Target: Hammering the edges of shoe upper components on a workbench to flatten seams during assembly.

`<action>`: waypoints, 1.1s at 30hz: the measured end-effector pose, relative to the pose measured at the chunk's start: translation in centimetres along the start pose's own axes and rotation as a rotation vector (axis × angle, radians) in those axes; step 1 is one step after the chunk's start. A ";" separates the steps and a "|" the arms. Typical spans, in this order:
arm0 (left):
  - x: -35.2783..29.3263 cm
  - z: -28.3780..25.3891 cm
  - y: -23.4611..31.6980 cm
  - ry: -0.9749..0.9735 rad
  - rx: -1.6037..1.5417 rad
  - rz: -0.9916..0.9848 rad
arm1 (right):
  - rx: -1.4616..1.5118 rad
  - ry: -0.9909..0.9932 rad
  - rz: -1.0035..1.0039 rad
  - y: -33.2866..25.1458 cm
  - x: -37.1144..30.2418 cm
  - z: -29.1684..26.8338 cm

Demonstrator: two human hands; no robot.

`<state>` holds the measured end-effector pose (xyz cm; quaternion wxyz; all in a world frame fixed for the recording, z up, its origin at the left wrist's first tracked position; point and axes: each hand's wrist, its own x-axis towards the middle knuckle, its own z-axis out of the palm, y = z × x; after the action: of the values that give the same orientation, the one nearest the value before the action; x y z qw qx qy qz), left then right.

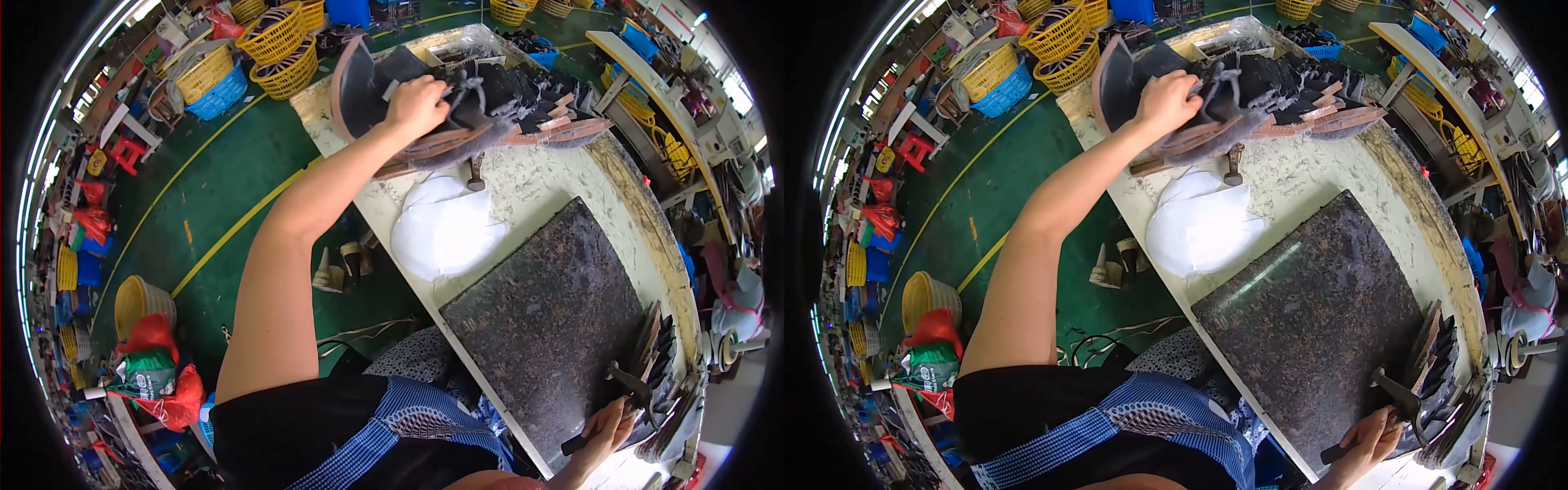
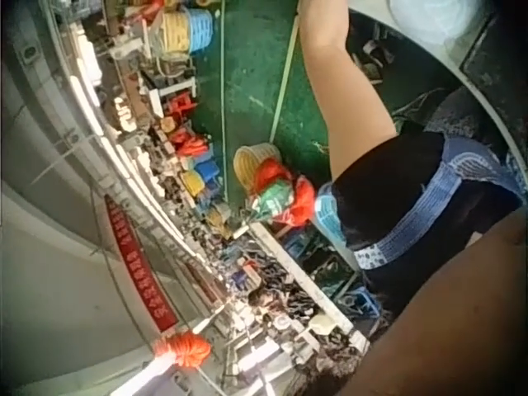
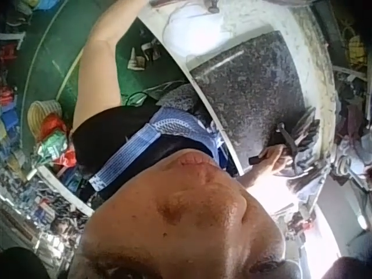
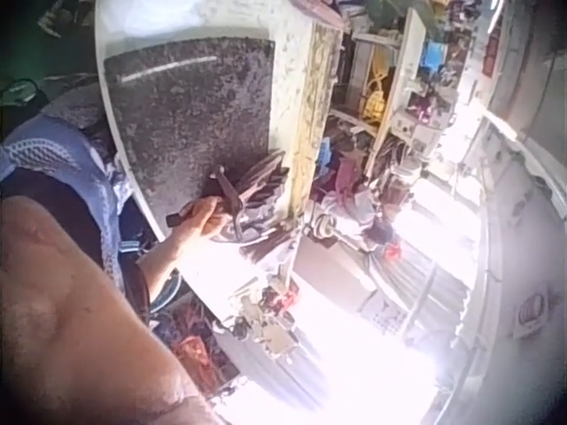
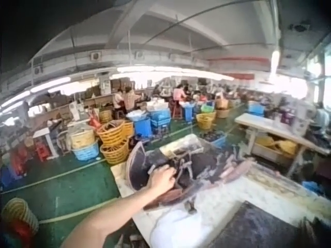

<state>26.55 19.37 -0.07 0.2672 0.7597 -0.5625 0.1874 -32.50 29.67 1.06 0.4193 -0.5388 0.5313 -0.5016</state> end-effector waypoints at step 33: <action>-8.9 -6.2 8.4 -0.153 -0.631 0.543 | 0.015 -0.304 -0.079 -4.0 -0.4 6.9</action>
<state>15.94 28.04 1.28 0.3849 0.4767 -0.7903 0.0128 -25.10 29.86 3.95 0.4788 -0.6261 0.4363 -0.4341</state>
